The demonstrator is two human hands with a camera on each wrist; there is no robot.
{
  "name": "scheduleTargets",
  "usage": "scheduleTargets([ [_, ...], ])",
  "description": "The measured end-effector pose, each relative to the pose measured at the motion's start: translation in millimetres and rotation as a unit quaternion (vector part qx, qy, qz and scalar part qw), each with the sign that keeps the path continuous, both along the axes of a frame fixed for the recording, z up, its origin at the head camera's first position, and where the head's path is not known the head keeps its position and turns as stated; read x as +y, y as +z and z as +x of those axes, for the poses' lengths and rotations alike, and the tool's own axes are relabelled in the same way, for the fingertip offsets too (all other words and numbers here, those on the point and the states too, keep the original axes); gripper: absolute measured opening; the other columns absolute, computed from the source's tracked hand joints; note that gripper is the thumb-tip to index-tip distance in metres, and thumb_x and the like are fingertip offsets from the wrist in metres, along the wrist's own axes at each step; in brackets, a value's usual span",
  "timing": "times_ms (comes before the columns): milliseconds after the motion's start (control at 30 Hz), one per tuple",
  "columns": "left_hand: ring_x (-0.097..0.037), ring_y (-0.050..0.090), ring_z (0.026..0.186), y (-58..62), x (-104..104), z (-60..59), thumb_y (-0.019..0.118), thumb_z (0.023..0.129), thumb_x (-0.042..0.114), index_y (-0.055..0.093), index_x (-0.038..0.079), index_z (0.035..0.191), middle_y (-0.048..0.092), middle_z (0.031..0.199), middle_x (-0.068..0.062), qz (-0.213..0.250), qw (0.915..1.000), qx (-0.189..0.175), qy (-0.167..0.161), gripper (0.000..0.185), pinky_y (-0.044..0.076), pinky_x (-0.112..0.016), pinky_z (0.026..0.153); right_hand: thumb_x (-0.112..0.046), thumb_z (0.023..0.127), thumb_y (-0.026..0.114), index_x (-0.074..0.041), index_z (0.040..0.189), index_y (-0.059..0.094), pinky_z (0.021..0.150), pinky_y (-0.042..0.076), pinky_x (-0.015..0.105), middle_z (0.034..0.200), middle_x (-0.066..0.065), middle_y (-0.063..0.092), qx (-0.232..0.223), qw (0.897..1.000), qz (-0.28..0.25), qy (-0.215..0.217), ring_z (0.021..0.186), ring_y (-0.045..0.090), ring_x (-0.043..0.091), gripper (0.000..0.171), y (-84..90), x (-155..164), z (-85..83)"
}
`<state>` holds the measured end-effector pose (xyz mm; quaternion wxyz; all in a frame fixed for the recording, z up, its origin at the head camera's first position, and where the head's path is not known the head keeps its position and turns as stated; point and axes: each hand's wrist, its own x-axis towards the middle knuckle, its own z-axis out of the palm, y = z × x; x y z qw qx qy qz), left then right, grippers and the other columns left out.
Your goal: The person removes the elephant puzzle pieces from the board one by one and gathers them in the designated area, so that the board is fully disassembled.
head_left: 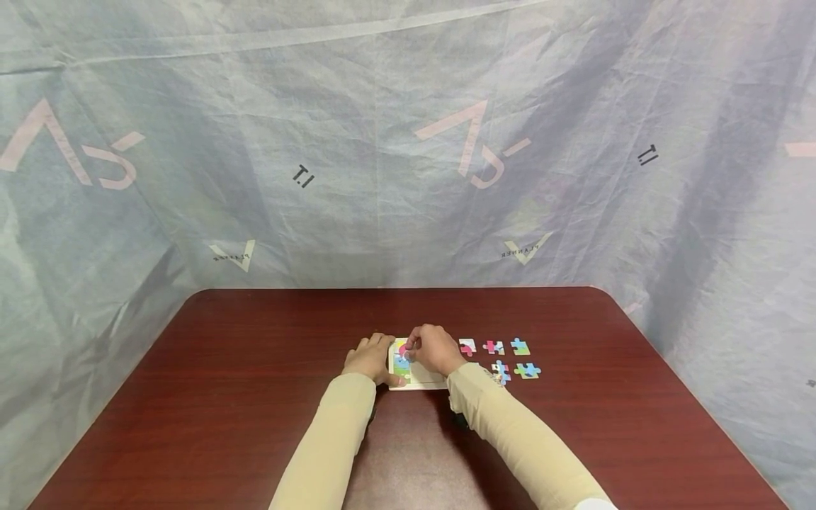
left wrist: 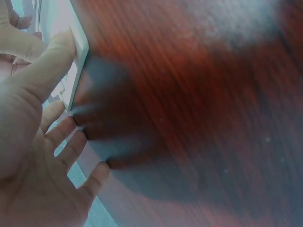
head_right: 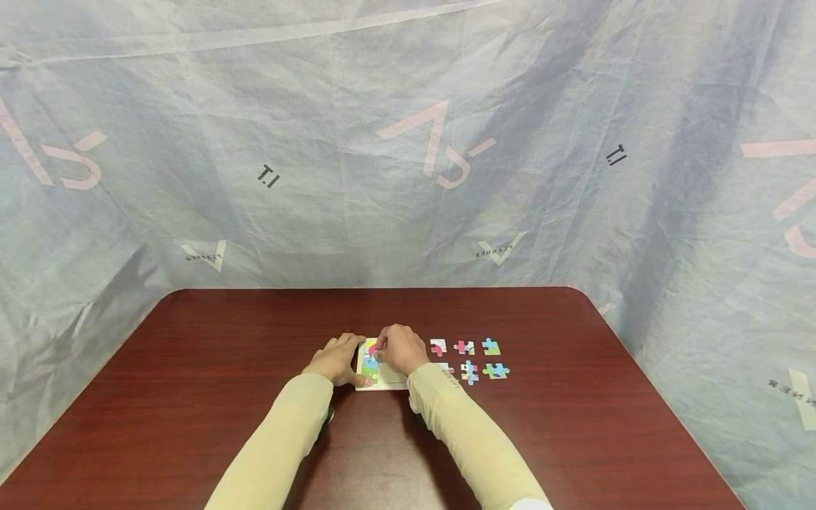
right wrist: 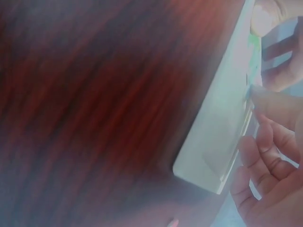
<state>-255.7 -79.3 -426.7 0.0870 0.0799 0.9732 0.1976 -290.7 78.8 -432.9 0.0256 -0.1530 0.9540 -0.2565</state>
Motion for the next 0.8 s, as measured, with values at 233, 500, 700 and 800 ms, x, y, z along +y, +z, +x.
scheduleTargets([
  [233, -0.034, 0.044, 0.135, 1.1, 0.3, 0.7, 0.090, 0.078, 0.034, 0.048, 0.009, 0.148, 0.048, 0.149, -0.012, 0.005, 1.0000, -0.003, 0.000, 0.086, 0.041, -0.056, 0.103, -0.015, 0.087, 0.082, -0.016, 0.081, 0.074, 0.064, 0.046, 0.031, 0.077, -0.006, 0.066, 0.013, 1.000, 0.007, 0.019, 0.071, 0.056, 0.011, 0.010, 1.1, 4.1, -1.9],
  [500, -0.034, 0.044, 0.134, 2.2, 0.8, 0.9, 0.091, 0.077, 0.034, 0.049, 0.009, 0.147, 0.049, 0.147, -0.012, 0.004, 1.0000, -0.004, 0.001, 0.086, 0.041, -0.056, 0.102, -0.017, 0.085, 0.084, -0.018, 0.081, 0.076, 0.062, 0.048, 0.033, 0.080, -0.006, 0.068, 0.062, 0.997, 0.040, 0.023, 0.070, 0.058, 0.012, 0.009, 1.3, 5.5, -1.1],
  [700, -0.034, 0.045, 0.134, 2.4, 0.2, 1.0, 0.092, 0.076, 0.034, 0.051, 0.009, 0.146, 0.049, 0.146, -0.012, 0.006, 1.0000, 0.000, 0.002, 0.085, 0.042, -0.056, 0.102, -0.016, 0.083, 0.084, -0.017, 0.081, 0.076, 0.058, 0.045, 0.031, 0.077, -0.006, 0.066, 0.071, 0.997, 0.034, 0.024, 0.066, 0.055, 0.012, 0.009, 1.6, 13.4, -4.1],
  [800, -0.034, 0.045, 0.134, 2.5, -0.1, 1.3, 0.092, 0.076, 0.034, 0.050, 0.009, 0.146, 0.049, 0.147, -0.012, 0.003, 1.0000, 0.000, 0.002, 0.085, 0.042, -0.055, 0.102, -0.014, 0.083, 0.084, -0.017, 0.080, 0.076, 0.060, 0.046, 0.030, 0.075, -0.007, 0.066, 0.058, 0.997, 0.035, 0.036, 0.067, 0.054, 0.010, 0.009, 0.8, 19.8, -5.2],
])
